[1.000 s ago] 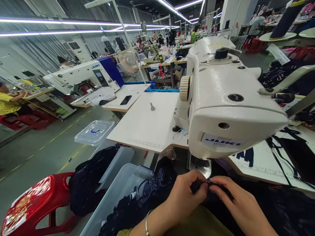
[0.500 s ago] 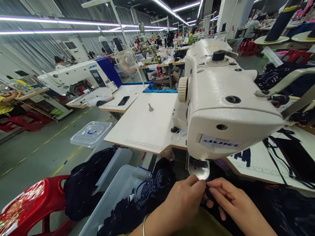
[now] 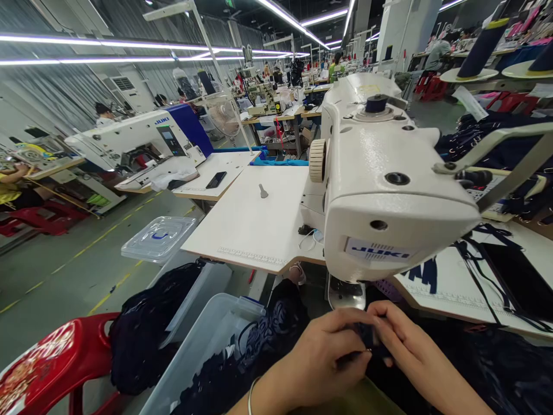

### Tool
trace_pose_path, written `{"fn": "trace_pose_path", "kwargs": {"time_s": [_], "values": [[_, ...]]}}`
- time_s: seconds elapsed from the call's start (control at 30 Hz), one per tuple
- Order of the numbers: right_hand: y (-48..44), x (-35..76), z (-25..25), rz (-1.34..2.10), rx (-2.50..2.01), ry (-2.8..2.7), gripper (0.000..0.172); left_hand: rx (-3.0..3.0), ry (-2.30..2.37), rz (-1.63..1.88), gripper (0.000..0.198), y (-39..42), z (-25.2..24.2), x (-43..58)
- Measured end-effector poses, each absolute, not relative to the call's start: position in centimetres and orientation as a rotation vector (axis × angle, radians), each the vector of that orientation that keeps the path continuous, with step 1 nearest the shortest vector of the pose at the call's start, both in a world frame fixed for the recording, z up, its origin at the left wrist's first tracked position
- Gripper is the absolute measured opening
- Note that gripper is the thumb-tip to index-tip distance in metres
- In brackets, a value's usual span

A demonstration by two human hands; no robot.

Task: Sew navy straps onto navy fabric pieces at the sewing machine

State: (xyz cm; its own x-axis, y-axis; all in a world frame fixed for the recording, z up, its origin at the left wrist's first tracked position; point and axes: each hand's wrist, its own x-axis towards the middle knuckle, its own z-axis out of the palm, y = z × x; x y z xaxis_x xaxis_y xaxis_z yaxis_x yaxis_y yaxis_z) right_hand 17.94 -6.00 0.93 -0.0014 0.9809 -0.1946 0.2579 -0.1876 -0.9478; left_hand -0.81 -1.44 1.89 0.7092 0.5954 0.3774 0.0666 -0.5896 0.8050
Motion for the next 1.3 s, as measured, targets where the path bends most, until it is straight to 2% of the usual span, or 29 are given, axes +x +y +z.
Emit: {"fn": "trace_pose_path", "kwargs": {"time_s": [0.17,0.37,0.57,0.63,0.7,0.77,0.83,0.93,1.03,1.3], "values": [[-5.7,20.0,1.2,0.963,-1.551,-1.611,0.025,1.766,0.633,0.815,0.012,-1.3,1.5,-0.6],[-5.0,20.0,1.2,0.626,-1.343,-1.836,0.003,1.397,0.651,0.787,0.018,-1.4,1.2,-0.1],[-5.7,19.7,-0.2,0.106,-1.322,-1.596,0.004,1.426,0.742,0.937,0.020,-1.5,0.8,0.2],[-6.3,19.6,-1.0,0.282,-1.314,-1.574,0.012,1.459,0.751,0.993,0.020,-1.6,0.6,0.5],[-6.6,19.1,-1.8,0.646,-1.275,-1.580,0.019,1.495,0.736,1.019,0.021,-1.6,0.4,0.8],[-6.7,18.3,-2.4,0.919,-1.217,-1.438,0.022,1.555,0.717,1.015,0.020,-1.7,0.2,1.0],[-6.6,17.5,-2.7,1.027,-1.141,-1.200,0.020,1.622,0.726,1.021,0.018,-1.8,0.1,1.2],[-6.6,16.8,-2.7,1.009,-1.100,-1.016,0.010,1.718,0.721,1.025,0.016,-2.0,0.1,1.1],[-6.7,16.8,-2.5,0.904,-1.109,-1.049,0.010,1.832,0.663,0.995,0.018,-2.1,0.0,0.7],[-6.4,16.2,-2.9,0.630,-0.982,-1.194,0.009,1.923,0.716,1.193,0.020,-2.5,-0.7,0.8]]}}
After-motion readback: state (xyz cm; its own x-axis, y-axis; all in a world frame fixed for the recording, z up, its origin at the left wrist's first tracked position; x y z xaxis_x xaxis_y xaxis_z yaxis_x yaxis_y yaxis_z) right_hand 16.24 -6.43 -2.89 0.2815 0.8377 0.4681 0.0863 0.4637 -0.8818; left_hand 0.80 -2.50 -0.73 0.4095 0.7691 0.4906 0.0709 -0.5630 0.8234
